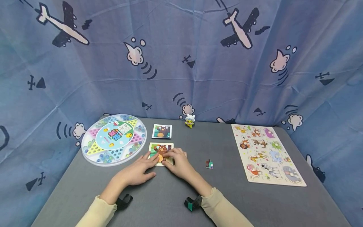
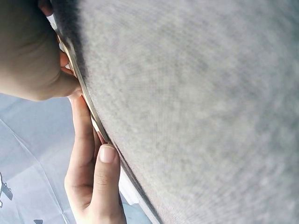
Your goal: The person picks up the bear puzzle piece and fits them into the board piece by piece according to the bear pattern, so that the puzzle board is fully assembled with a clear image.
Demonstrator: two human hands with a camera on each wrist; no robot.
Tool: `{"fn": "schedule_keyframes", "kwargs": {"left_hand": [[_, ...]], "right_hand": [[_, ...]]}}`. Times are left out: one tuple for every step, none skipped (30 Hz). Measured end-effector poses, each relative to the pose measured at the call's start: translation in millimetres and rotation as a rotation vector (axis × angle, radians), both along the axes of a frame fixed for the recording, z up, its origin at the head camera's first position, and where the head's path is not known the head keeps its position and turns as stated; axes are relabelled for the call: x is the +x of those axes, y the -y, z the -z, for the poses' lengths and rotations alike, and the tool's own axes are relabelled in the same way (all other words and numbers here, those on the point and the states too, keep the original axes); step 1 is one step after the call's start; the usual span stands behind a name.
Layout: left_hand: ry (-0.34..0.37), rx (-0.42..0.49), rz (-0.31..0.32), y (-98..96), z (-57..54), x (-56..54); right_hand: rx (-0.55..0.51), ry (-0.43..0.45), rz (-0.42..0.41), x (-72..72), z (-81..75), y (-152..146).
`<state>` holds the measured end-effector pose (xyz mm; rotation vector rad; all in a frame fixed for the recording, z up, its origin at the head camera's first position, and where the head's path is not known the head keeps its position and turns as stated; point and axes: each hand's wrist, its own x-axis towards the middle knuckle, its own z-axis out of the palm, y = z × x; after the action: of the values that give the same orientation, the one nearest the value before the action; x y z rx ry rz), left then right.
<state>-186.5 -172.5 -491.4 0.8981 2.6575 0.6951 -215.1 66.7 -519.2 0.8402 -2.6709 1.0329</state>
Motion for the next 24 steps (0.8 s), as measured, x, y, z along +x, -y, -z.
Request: {"fn": "schedule_keyframes", "kwargs": {"left_hand": [[-0.002,-0.004,-0.001,0.1,0.3,-0.1],[-0.004,-0.005,-0.002,0.1,0.6,-0.2],[-0.004,-0.003,-0.003,0.0,0.7,-0.1],[-0.005,0.000,-0.004,0.0,1.0,-0.1],[-0.005,0.002,-0.005,0.0,1.4,0.0],[-0.005,0.007,-0.005,-0.1,1.6,0.0],[-0.005,0.008,-0.006,-0.1,1.9,0.1],[-0.005,0.013,-0.006,-0.1,2.2,0.2],[-0.005,0.015,-0.007,0.1,2.6,0.2],[-0.005,0.015,-0.007,0.2,3.0,0.2],[-0.004,0.015,-0.007,0.3,3.4,0.0],[-0.004,0.014,-0.007,0.6,4.0,-0.1],[-0.004,0.012,-0.008,0.8,4.4,-0.2],[-0.003,0.014,-0.006,1.0,5.0,-0.4],[-0.002,0.014,-0.007,1.1,5.2,-0.6],[-0.002,0.014,-0.005,1.2,5.7,-0.9],[-0.003,0.014,-0.004,1.4,6.2,-1.1],[-0.003,0.015,-0.004,1.4,6.3,-1.0],[-0.002,0.014,-0.005,1.3,6.6,-1.0],[-0.002,0.015,-0.005,1.2,6.6,-0.9],[-0.001,0.015,-0.007,1.0,6.2,-0.7],[-0.001,0.015,-0.007,0.9,6.0,-0.5],[0.002,0.014,-0.009,0.6,5.5,-0.1],[0.003,0.013,-0.010,0.4,4.9,0.3]], "right_hand": [[-0.001,0.000,-0.001,0.0,-0.1,0.0],[-0.002,-0.001,-0.002,0.1,-0.1,-0.1],[-0.003,0.000,-0.001,0.1,-0.1,-0.1],[-0.001,-0.001,-0.001,0.1,0.0,0.0],[0.001,-0.002,0.000,0.1,0.2,0.0],[0.001,-0.004,0.000,0.0,0.5,0.0],[0.005,-0.005,0.002,-0.1,0.8,-0.1],[0.008,-0.005,0.004,-0.1,0.8,-0.1],[0.011,-0.005,0.005,-0.2,0.8,-0.1],[0.012,-0.003,0.005,-0.1,1.0,-0.1],[0.012,-0.001,0.003,-0.1,0.8,0.0],[0.011,0.001,0.002,0.0,0.5,0.0],[0.012,0.005,0.000,0.2,0.0,0.0],[0.010,0.009,-0.002,0.3,-0.8,-0.1],[0.008,0.014,-0.005,0.3,-1.5,-0.3],[0.007,0.018,-0.008,0.4,-2.6,-0.4],[0.005,0.024,-0.010,0.3,-3.9,-0.4],[0.004,0.028,-0.011,0.0,-4.9,-0.4],[0.001,0.034,-0.015,-0.4,-6.2,-0.8],[-0.003,0.034,-0.018,-0.9,-7.6,-1.2],[-0.012,0.038,-0.023,-1.3,-9.5,-1.7],[-0.019,0.038,-0.026,-1.7,-11.7,-2.2],[-0.029,0.036,-0.031,-2.4,-13.7,-3.1],[-0.037,0.035,-0.032,-3.0,-16.2,-4.2]]}}
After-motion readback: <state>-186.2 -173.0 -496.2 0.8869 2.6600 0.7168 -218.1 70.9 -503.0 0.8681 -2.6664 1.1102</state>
